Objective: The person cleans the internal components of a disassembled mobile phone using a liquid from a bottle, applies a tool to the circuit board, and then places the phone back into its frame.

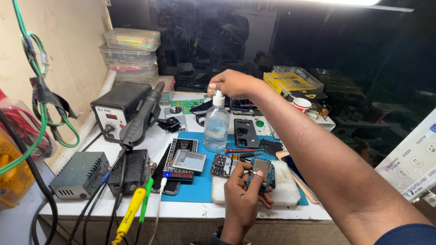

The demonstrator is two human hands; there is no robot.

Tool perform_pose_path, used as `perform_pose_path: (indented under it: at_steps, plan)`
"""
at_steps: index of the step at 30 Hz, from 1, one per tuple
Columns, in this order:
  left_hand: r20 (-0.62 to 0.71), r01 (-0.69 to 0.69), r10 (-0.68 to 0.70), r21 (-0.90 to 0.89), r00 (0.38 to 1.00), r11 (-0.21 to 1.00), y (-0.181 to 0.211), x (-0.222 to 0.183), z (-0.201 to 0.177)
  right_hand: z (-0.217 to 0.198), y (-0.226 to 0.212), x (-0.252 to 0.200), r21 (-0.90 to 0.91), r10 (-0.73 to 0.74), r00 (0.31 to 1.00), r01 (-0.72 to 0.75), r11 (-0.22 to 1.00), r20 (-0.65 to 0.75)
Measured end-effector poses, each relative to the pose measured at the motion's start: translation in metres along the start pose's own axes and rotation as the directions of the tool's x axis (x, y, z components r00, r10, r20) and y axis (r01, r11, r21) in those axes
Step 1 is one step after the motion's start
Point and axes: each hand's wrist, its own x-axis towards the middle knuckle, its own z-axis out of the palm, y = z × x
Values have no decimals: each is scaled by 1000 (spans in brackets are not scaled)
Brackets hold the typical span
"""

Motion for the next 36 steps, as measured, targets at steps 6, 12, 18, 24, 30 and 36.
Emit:
perform_pose_path:
  at_steps: [6, 12, 18, 24, 30, 36]
  plan:
    - [7, 20, -20, 23, 1000, 1000, 2, 2, 0, -16, -1, 6, -25, -82, 995, 83, 996, 48]
    - [0, 39, -39, 17, 999, 999, 0, 3, 0, -29, -13, 3, -111, -19, 999, 24, 994, 47]
    - [0, 26, -26, 31, 1000, 999, 0, 4, 1, -23, -13, 0, -186, -4, 1000, 7, 983, 15]
    - [8, 25, -25, 41, 1000, 999, 1, 3, 0, -10, -18, -3, -229, 85, 995, -94, 969, -49]
    - [17, 8, -8, 19, 1000, 1000, 0, 1, -1, 1, -26, -8, -219, 153, 987, -162, 962, -57]
    - [31, -36, 37, -43, 999, 998, 0, 3, 0, -12, -25, -23, -172, 37, 982, -70, 983, -185]
